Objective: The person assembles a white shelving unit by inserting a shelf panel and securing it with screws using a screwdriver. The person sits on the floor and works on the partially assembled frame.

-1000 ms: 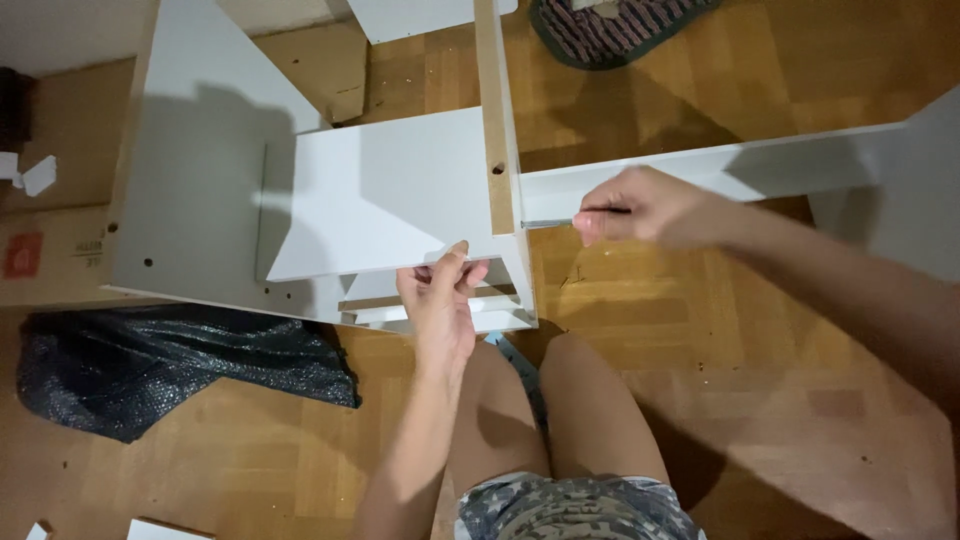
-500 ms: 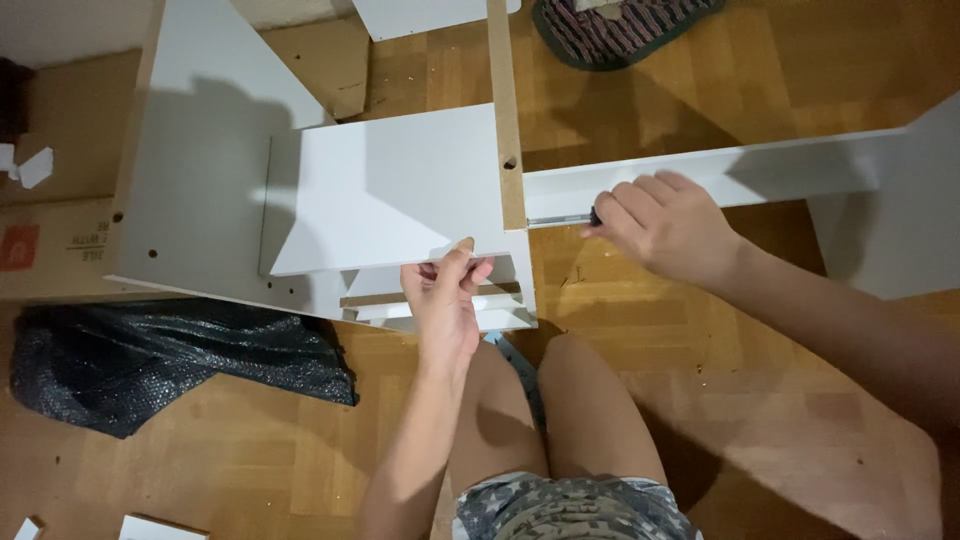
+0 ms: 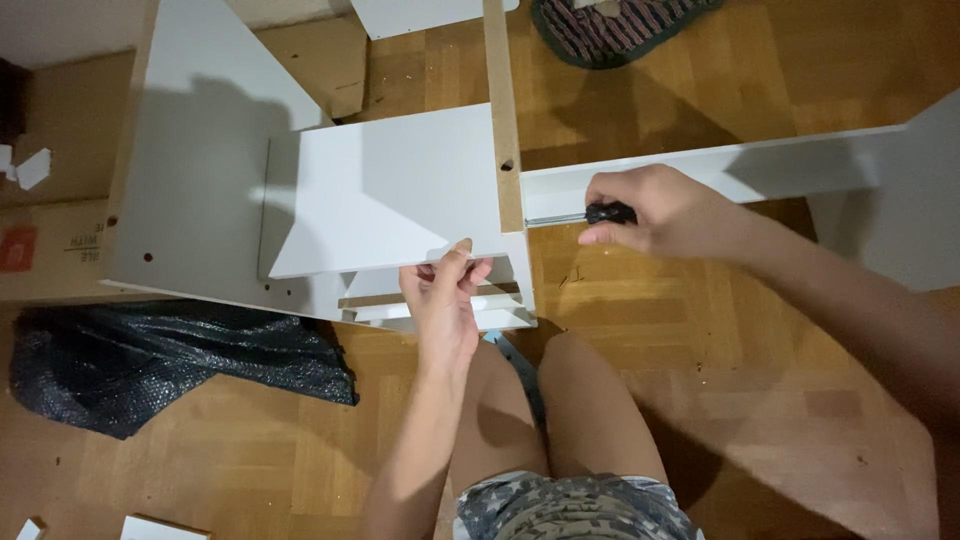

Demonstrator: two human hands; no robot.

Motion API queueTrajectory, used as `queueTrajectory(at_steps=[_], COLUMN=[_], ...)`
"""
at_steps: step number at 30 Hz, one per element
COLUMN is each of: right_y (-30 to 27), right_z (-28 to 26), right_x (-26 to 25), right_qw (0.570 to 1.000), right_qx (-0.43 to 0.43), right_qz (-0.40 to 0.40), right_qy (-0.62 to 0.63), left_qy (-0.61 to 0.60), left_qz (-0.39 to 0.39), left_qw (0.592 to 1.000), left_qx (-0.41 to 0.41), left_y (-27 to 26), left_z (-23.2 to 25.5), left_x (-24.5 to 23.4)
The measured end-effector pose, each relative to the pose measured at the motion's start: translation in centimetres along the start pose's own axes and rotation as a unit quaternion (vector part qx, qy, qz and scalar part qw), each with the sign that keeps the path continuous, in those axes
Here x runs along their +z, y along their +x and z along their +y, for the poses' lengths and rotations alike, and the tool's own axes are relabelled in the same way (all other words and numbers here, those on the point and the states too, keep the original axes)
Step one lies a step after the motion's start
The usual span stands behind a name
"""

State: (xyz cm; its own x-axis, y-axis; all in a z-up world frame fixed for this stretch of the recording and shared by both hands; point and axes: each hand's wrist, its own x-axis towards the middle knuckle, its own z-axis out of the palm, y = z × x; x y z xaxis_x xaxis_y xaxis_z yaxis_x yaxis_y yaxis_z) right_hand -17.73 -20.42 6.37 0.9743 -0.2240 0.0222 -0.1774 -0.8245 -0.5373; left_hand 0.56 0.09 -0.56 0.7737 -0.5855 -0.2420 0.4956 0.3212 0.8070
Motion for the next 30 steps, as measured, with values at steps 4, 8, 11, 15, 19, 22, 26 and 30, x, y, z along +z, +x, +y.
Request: queueTrajectory(at_steps=[4, 8, 11, 15, 19, 22, 26, 30], right_y=[-1.2, -1.2, -1.0, -1.0, -1.4, -2.0, -1.9, -1.2], right_z=[-0.6, -0.7, -1.1, -1.4, -1.9, -1.6, -1.7, -1.8], right_x=[1.7, 1.5, 0.4, -0.1, 0.8, 1.6, 1.4, 0.7], right_qw=[0.946, 0.888, 0.905, 0.915, 0.905, 0.882, 0.862, 0.895], right_qx=[-0.132, -0.165, -0.161, -0.167, -0.170, -0.173, -0.178, -0.161], right_qz=[0.177, 0.215, 0.187, 0.167, 0.181, 0.220, 0.237, 0.180], right_qy=[-0.236, -0.371, -0.347, -0.326, -0.347, -0.379, -0.411, -0.375], left_qy=[-0.010, -0.010, -0.002, -0.009, -0.055, -0.036, -0.001, -0.012], left_qz=[-0.002, -0.029, -0.011, -0.030, -0.079, -0.033, -0.031, -0.024], left_qw=[1.000, 0.999, 1.000, 0.999, 0.994, 0.998, 0.998, 0.999], left_qx=[0.000, 0.020, 0.012, 0.025, 0.042, -0.044, -0.047, -0.033], left_y=[0.1, 0.3, 0.1, 0.0, 0.4, 0.2, -0.1, 0.2], left_z=[-0.4, -0.8, -0.4, -0.4, -1.8, -1.4, -1.3, -2.3], left_x=[-0.4, -0.8, -0.3, -0.5, -1.1, 0.5, 1.6, 1.1])
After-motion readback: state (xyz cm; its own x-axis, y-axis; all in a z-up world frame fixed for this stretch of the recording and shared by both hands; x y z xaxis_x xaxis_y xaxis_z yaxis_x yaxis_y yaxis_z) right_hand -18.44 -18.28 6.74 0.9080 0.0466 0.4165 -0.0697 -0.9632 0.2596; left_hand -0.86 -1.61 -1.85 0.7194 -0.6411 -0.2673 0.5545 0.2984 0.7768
